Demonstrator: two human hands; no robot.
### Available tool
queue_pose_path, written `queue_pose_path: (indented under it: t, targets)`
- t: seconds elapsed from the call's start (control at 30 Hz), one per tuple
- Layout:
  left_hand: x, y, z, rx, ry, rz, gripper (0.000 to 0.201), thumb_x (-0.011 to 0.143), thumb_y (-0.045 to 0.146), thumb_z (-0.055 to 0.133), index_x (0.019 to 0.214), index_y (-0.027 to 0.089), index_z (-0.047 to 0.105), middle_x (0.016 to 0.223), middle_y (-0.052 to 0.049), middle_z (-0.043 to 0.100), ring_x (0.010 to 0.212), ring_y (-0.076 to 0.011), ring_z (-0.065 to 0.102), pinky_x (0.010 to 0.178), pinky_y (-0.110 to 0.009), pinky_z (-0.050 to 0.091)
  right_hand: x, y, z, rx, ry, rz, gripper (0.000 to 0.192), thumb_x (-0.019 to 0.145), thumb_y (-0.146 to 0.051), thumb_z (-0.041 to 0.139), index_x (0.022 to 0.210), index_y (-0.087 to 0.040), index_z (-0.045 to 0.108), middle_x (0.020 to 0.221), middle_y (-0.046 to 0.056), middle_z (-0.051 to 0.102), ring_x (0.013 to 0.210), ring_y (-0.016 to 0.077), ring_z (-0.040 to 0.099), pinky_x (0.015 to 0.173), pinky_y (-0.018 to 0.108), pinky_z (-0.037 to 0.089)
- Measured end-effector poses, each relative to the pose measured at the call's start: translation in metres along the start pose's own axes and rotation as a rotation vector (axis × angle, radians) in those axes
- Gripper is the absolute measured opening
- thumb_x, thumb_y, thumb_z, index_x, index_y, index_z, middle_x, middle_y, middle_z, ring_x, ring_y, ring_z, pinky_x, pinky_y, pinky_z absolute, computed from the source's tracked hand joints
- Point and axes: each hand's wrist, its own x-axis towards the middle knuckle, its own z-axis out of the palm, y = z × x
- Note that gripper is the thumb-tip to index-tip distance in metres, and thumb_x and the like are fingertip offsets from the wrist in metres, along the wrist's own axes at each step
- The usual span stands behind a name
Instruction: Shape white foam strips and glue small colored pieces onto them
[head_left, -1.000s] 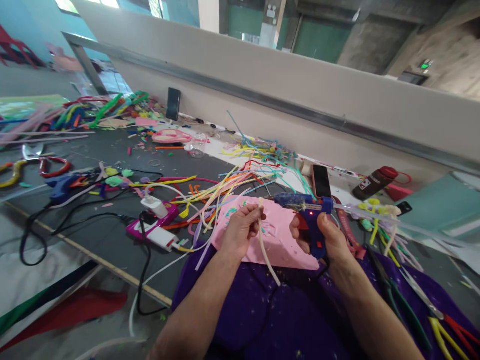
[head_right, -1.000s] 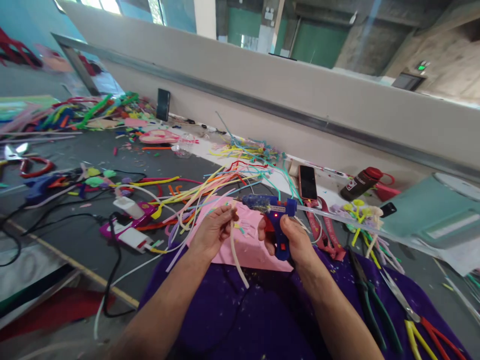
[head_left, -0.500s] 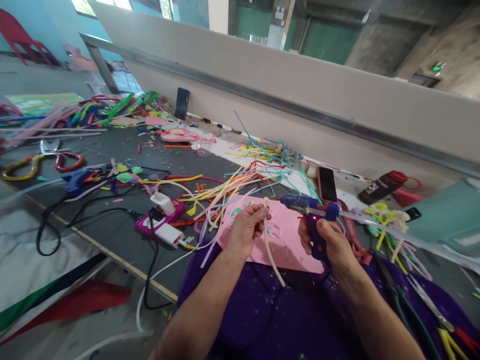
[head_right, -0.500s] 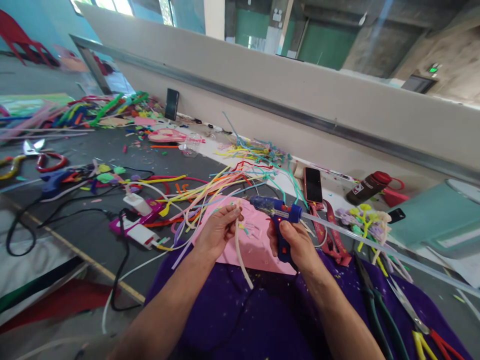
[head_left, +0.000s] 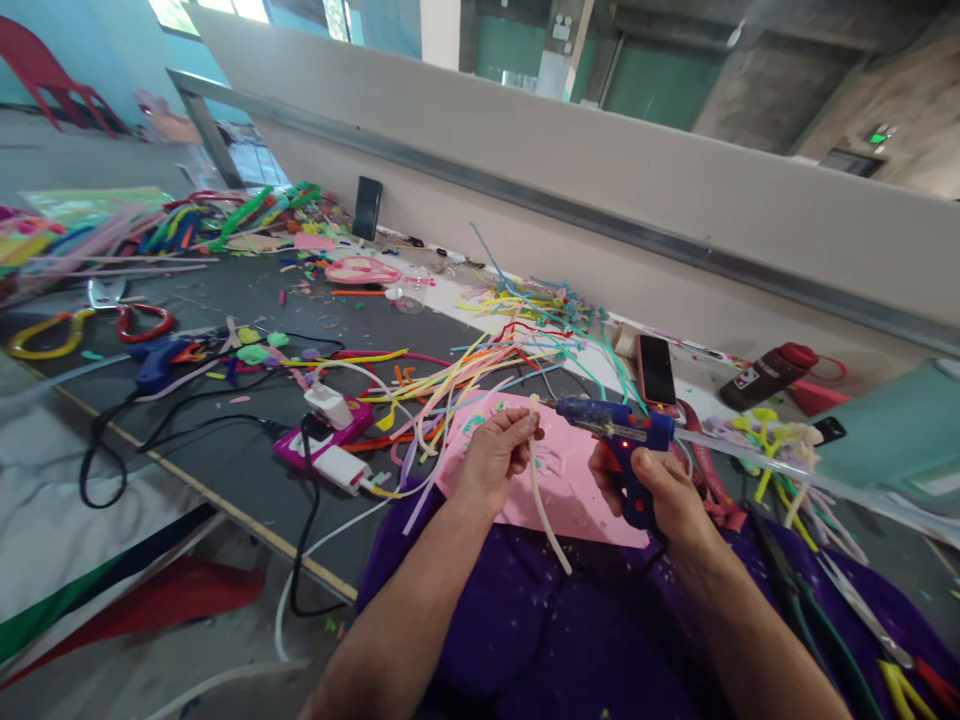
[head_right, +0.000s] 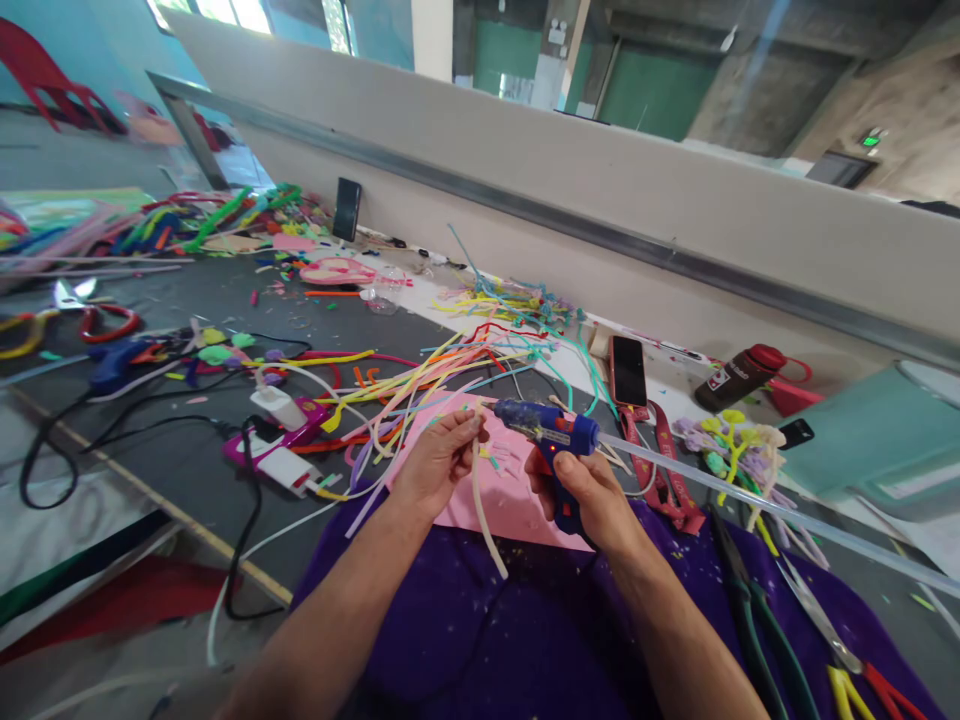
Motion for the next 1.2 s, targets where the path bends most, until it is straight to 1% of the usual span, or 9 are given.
queue_pose_path:
  t: [0.1, 0.37, 0.73, 0.87, 1.2]
  targets:
    - [0.0001, -0.0007, -0.0002, -0.003, -0.008, -0.004, 0.028, 0.064, 0.035, 0.071, 0.076, 0.013, 0.059, 0.063, 0.0, 0.058, 0.039, 0.0008, 0.038, 0.035, -0.013, 0.018, 0.001, 0.0012, -0.0011, -0.004, 0.002, -0.008, 0.044, 0.078, -0.055, 0.048, 0.08, -0.013, 0.062, 0.062, 0.004, 0.058, 0.044, 0.01, 0.05, 0.04, 0.021, 0.036]
    - [0.0004, -0.0012, -0.0002, -0.001, -0.006, -0.009, 0.028, 0.063, 0.037, 0.071, 0.073, 0.014, 0.058, 0.063, 0.001, 0.059, 0.038, 0.0005, 0.038, 0.034, -0.013, 0.019, 0.0027, 0.001, -0.0024, -0.074, 0.019, 0.024, 0.046, 0.075, -0.058, 0.05, 0.073, -0.013, 0.06, 0.05, 0.001, 0.052, 0.042, 0.0096, 0.049, 0.04, 0.02, 0.034]
    - [0.0002, -0.0011, -0.0007, 0.004, -0.008, 0.01, 0.027, 0.064, 0.035, 0.07, 0.075, 0.013, 0.058, 0.064, 0.0, 0.059, 0.039, 0.0006, 0.039, 0.035, -0.013, 0.019, 0.0021, -0.0006, 0.0004, -0.174, 0.01, 0.0, 0.05, 0.074, -0.062, 0.049, 0.067, -0.013, 0.056, 0.049, 0.001, 0.051, 0.042, 0.0102, 0.049, 0.04, 0.021, 0.035]
    - [0.0001, -0.0012, -0.0004, 0.012, -0.013, 0.01, 0.025, 0.066, 0.034, 0.069, 0.073, 0.014, 0.057, 0.062, 0.001, 0.058, 0.038, 0.0005, 0.038, 0.034, -0.013, 0.018, 0.0026, -0.0002, 0.0005, -0.165, 0.017, -0.014, 0.049, 0.075, -0.062, 0.048, 0.067, -0.013, 0.055, 0.05, 0.001, 0.052, 0.042, 0.0104, 0.05, 0.04, 0.021, 0.035]
    - [0.0001, -0.0005, -0.0014, 0.007, -0.008, 0.017, 0.026, 0.067, 0.034, 0.069, 0.079, 0.013, 0.06, 0.064, 0.0, 0.059, 0.039, 0.0007, 0.039, 0.035, -0.012, 0.019, 0.0012, -0.0008, -0.0031, -0.179, -0.043, 0.028, 0.049, 0.075, -0.06, 0.047, 0.068, -0.013, 0.057, 0.048, 0.001, 0.052, 0.041, 0.0103, 0.048, 0.04, 0.021, 0.034]
